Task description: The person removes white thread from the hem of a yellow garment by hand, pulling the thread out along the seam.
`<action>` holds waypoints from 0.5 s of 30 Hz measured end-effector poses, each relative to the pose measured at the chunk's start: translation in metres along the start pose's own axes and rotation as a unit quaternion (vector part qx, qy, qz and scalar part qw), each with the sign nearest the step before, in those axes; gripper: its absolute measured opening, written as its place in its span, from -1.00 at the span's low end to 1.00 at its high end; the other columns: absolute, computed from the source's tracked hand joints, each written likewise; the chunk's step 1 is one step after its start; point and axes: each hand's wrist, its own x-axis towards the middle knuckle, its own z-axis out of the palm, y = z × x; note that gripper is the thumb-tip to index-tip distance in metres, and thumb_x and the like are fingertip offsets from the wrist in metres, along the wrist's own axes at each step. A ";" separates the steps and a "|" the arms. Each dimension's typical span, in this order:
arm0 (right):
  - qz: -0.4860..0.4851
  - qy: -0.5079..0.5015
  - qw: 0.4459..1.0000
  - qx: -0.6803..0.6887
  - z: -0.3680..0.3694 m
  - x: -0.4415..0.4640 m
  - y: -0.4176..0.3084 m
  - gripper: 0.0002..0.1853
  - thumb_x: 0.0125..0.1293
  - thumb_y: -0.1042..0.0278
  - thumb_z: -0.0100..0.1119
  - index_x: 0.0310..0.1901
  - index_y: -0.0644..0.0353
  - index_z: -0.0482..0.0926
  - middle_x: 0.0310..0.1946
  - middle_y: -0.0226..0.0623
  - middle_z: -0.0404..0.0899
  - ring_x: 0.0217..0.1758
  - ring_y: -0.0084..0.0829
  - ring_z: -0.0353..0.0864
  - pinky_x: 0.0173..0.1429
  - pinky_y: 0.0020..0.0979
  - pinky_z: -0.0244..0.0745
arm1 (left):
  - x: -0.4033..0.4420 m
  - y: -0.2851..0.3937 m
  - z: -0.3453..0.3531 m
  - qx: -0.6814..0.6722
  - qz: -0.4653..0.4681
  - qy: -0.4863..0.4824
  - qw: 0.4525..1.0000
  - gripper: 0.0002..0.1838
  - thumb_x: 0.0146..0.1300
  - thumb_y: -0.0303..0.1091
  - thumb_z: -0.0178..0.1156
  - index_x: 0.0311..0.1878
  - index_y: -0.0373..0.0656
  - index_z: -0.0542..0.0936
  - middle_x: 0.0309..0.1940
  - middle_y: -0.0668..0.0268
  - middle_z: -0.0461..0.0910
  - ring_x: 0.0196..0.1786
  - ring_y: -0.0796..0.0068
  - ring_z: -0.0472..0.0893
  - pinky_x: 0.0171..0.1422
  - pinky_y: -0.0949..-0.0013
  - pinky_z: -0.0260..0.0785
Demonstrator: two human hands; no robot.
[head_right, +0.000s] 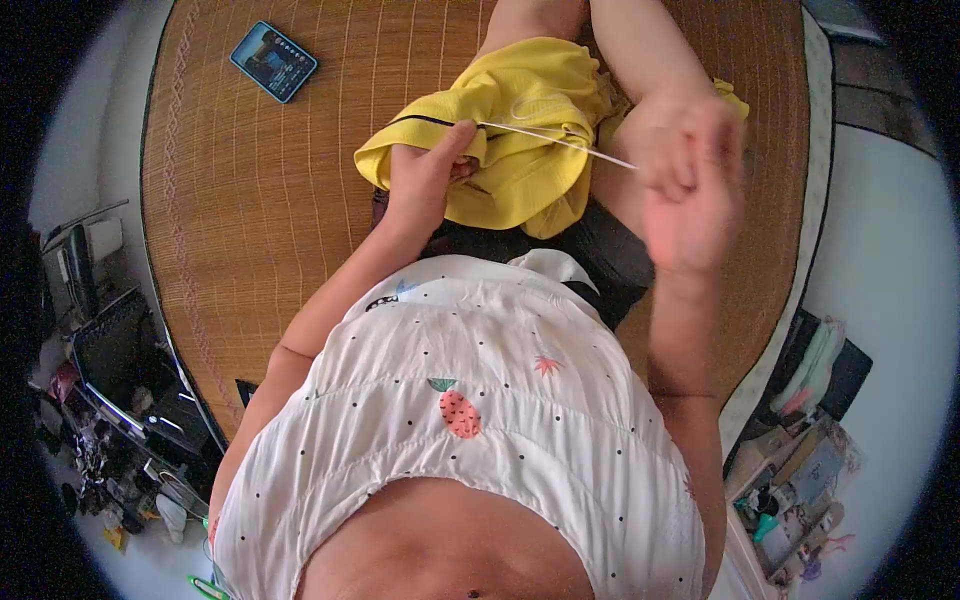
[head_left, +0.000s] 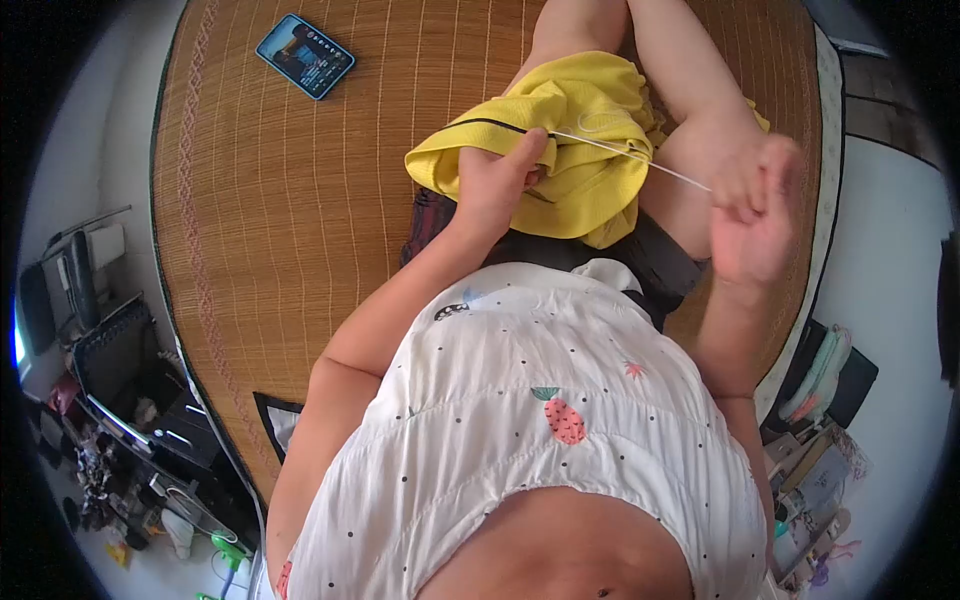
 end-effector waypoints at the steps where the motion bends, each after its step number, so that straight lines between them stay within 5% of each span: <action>1: -0.021 0.041 0.998 -0.038 -0.011 -0.004 -0.010 -0.92 0.28 0.36 -0.04 -0.33 0.13 0.31 -0.60 -0.54 0.12 -0.62 -0.70 0.03 -0.56 -0.68 -0.03 | 0.001 -0.002 -0.001 -0.002 0.002 0.002 1.000 -0.84 0.10 -0.41 0.17 -0.28 -0.24 0.45 -0.48 0.38 0.49 -0.57 0.67 0.44 -0.56 0.63 0.25; 3: -0.092 -0.024 0.992 -0.088 -0.041 -0.007 -0.041 -0.93 0.25 0.41 -0.01 -0.32 0.15 0.32 -0.59 -0.54 0.13 -0.61 -0.71 0.03 -0.57 -0.68 -0.05 | 0.002 -0.002 -0.002 0.000 -0.003 -0.001 1.000 -0.83 0.10 -0.41 0.17 -0.26 -0.23 0.45 -0.45 0.38 0.50 -0.54 0.66 0.45 -0.53 0.63 0.27; 7: -0.213 0.141 0.929 -0.268 -0.118 -0.036 -0.128 -0.87 0.21 0.43 0.04 -0.44 0.17 0.31 -0.63 -0.53 0.08 -0.60 -0.70 0.03 -0.57 -0.65 -0.05 | 0.003 -0.001 -0.007 -0.005 -0.016 -0.015 1.000 -0.79 0.10 -0.40 0.20 -0.21 -0.23 0.46 -0.40 0.36 0.52 -0.48 0.65 0.48 -0.48 0.61 0.30; 9: -0.262 0.179 0.864 -0.390 -0.181 -0.061 -0.184 -0.88 0.21 0.41 0.05 -0.42 0.20 0.36 -0.65 -0.50 0.18 -0.61 -0.67 0.11 -0.57 -0.65 -0.01 | 0.003 -0.002 -0.006 -0.005 -0.018 -0.015 1.000 -0.79 0.10 -0.41 0.20 -0.21 -0.23 0.47 -0.41 0.36 0.52 -0.49 0.65 0.47 -0.49 0.61 0.29; 11: -0.374 0.373 0.651 -0.546 -0.183 -0.072 -0.195 -0.96 0.17 0.52 0.00 -0.39 0.28 0.40 -0.62 -0.41 0.27 -0.59 -0.61 0.21 -0.56 -0.64 0.11 | 0.001 0.000 -0.004 0.005 -0.018 -0.009 1.000 -0.80 0.11 -0.41 0.19 -0.21 -0.23 0.46 -0.41 0.36 0.52 -0.50 0.64 0.47 -0.50 0.61 0.27; 15: -0.357 0.472 0.629 -0.504 -0.268 -0.110 -0.233 -0.90 0.18 0.49 0.01 -0.29 0.33 0.44 -0.58 -0.37 0.35 -0.55 -0.58 0.29 -0.53 -0.62 0.21 | -0.001 0.001 -0.005 -0.022 -0.042 0.001 0.999 -0.82 0.12 -0.43 0.17 -0.21 -0.22 0.47 -0.41 0.36 0.53 -0.50 0.64 0.47 -0.49 0.61 0.27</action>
